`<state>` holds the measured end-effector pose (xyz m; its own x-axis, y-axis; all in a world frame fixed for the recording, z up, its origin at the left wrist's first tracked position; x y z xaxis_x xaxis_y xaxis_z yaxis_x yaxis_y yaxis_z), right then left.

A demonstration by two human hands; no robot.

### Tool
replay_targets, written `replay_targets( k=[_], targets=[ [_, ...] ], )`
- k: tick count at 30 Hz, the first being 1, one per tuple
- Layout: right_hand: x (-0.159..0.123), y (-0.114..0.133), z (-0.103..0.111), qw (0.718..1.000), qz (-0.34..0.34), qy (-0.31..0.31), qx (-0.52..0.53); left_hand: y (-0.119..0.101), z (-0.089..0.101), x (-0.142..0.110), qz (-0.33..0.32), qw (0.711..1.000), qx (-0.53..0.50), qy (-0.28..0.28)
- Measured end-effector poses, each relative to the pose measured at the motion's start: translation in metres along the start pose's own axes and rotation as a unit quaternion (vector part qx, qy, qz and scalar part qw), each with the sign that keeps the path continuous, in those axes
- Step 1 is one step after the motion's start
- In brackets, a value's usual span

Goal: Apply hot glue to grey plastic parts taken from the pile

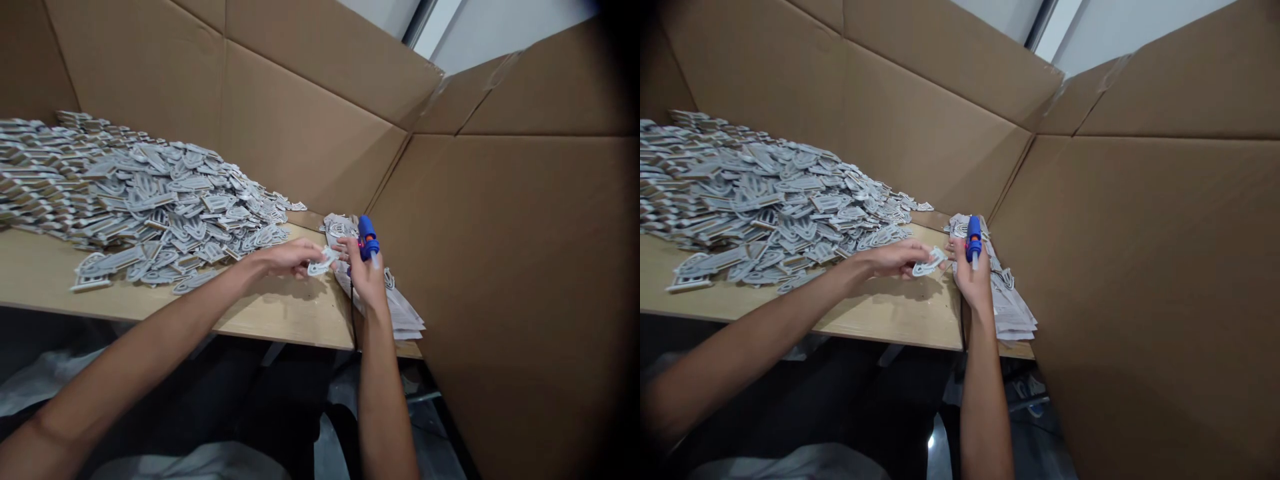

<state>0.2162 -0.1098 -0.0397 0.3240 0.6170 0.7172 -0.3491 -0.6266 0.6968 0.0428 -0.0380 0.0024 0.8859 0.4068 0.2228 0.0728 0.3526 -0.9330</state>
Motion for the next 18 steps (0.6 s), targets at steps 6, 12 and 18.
replay_targets(
  k=[6,12,18],
  targets=[
    [-0.002,0.010,-0.004,0.975,-0.054,0.055,0.208,0.003,-0.002,-0.003,0.046,0.995,0.078,0.029],
    [-0.007,0.013,0.011,0.993,-0.091,0.052,0.060,0.004,-0.001,0.001,0.035,0.999,0.001,0.007],
    [-0.001,-0.002,0.012,0.995,-0.097,0.003,0.011,0.003,-0.001,-0.002,0.011,0.996,0.002,0.092]
  ],
)
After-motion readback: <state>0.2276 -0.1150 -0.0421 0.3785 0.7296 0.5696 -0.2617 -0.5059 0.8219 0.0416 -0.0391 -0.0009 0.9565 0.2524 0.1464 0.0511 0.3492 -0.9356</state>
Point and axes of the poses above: each hand's wrist, its own x-axis towards the middle knuckle, its own z-axis out of the back of the hand, y = z × x, the point moved 1 cm from there along x, towards the middle knuckle, and after that the axes turned 8 degrees about -z, right-handed, at the moved point
